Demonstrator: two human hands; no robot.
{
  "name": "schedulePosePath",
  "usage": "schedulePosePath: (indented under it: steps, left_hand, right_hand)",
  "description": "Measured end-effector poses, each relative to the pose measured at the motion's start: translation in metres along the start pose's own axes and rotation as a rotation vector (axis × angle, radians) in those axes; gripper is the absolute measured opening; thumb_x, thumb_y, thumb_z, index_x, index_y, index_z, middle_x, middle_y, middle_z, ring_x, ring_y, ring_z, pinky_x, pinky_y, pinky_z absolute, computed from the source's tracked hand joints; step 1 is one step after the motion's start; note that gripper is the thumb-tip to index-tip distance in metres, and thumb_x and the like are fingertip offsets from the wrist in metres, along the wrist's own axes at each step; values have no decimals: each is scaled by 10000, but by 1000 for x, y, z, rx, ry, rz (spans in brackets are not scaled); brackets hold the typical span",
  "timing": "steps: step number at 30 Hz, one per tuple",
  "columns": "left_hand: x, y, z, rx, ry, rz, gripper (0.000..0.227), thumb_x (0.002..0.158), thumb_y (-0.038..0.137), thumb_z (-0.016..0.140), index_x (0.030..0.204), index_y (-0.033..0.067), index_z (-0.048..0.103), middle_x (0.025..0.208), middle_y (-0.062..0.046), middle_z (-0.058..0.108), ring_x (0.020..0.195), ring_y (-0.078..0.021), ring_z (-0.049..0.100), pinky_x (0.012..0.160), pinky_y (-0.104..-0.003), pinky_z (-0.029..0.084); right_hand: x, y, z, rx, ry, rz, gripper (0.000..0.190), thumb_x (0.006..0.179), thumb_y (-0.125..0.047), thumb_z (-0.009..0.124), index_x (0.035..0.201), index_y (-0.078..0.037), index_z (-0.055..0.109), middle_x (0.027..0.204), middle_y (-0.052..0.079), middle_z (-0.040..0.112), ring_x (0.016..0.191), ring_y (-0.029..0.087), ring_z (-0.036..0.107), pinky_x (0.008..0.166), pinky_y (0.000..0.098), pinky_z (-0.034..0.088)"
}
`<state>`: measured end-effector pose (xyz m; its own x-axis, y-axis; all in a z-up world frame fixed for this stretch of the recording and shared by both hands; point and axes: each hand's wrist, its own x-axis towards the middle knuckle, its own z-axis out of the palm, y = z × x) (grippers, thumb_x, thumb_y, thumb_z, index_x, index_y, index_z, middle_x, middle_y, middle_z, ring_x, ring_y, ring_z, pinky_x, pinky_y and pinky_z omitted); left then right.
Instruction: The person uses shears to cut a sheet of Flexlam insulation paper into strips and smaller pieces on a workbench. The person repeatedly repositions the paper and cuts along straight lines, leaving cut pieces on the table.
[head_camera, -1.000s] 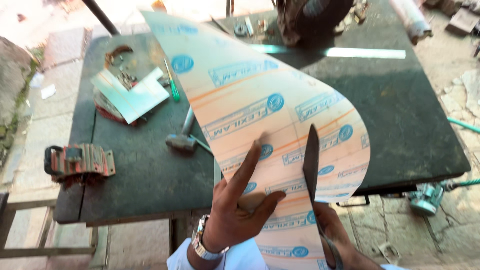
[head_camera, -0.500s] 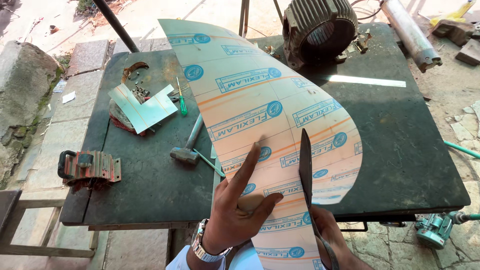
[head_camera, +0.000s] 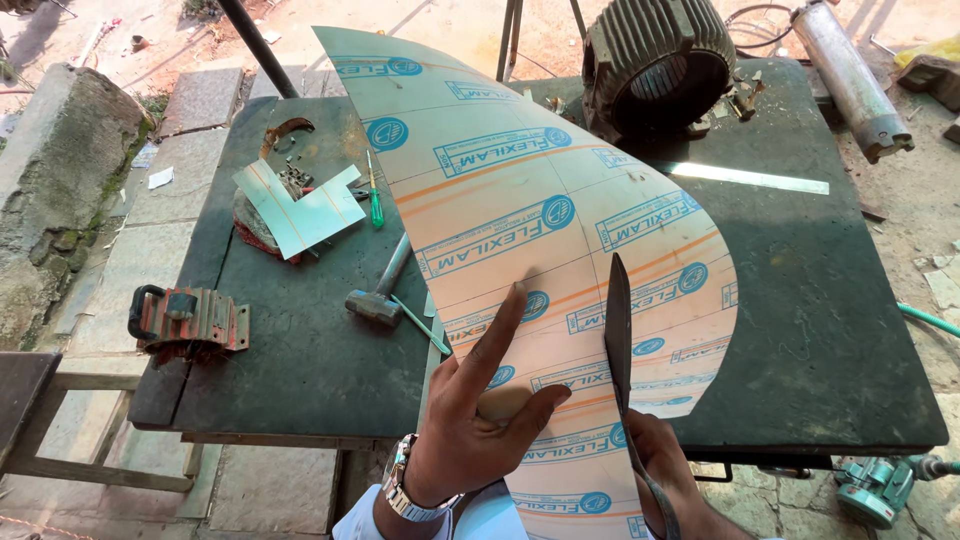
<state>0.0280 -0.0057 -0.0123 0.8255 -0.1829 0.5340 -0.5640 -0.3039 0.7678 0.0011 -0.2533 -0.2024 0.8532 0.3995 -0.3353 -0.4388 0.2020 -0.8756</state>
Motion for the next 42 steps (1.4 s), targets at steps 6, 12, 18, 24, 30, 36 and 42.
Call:
schedulePosePath:
  steps: [6, 12, 18, 24, 30, 36, 42]
  left_hand:
    - [1, -5, -21, 13, -12, 29, 846, 895, 75, 829, 1591, -38, 362, 1257, -256, 743, 1050, -284, 817, 862, -373, 651]
    - [-1, -16, -43, -28, -35, 28, 840, 901, 75, 823, 1586, -48, 353, 1214, -244, 759, 971, -266, 834, 777, -339, 672]
    - [0, -18, -60, -16, -59, 5, 843, 890, 88, 833, 1576, -50, 364, 1170, -224, 782, 914, -242, 835, 746, -335, 652]
    - [0, -17, -71, -20, -58, 73, 830, 917, 75, 817, 1598, -39, 357, 1254, -256, 745, 1035, -283, 822, 837, -362, 659]
    - [1, -16, -74, -48, -54, 71, 836, 913, 69, 816, 1599, -42, 351, 1259, -271, 742, 1044, -285, 820, 843, -368, 659]
    - [0, -20, -74, -80, -66, 34, 839, 907, 74, 817, 1587, -60, 345, 1200, -257, 766, 957, -264, 836, 773, -340, 669]
    - [-2, -21, -75, -51, -60, 68, 830, 917, 76, 813, 1587, -65, 344, 1199, -264, 763, 968, -276, 833, 778, -348, 675]
  right_hand:
    - [9, -7, 27, 87, -63, -131, 865, 714, -455, 860, 1231, 184, 591, 1037, 265, 772, 916, 280, 753, 795, 405, 606]
    - [17, -3, 49, 79, -58, -169, 865, 735, -466, 849, 1226, 199, 594, 988, 293, 783, 888, 301, 767, 768, 427, 634]
    - [23, -2, 64, 75, -48, -154, 902, 706, -461, 874, 1241, 199, 573, 1005, 295, 776, 888, 296, 763, 777, 423, 624]
    - [24, -6, 74, 71, -59, -183, 903, 724, -481, 860, 1239, 204, 578, 1002, 298, 781, 891, 295, 770, 787, 434, 641]
    - [23, -11, 82, 47, -66, -225, 906, 729, -499, 855, 1259, 181, 578, 1058, 285, 780, 933, 269, 762, 809, 405, 624]
    - [24, -11, 81, -14, -71, -204, 922, 721, -531, 835, 1251, 183, 593, 989, 291, 793, 864, 268, 774, 759, 409, 642]
    - [24, -6, 80, 65, -73, -201, 933, 719, -526, 847, 1238, 196, 566, 1001, 301, 777, 860, 276, 767, 743, 412, 639]
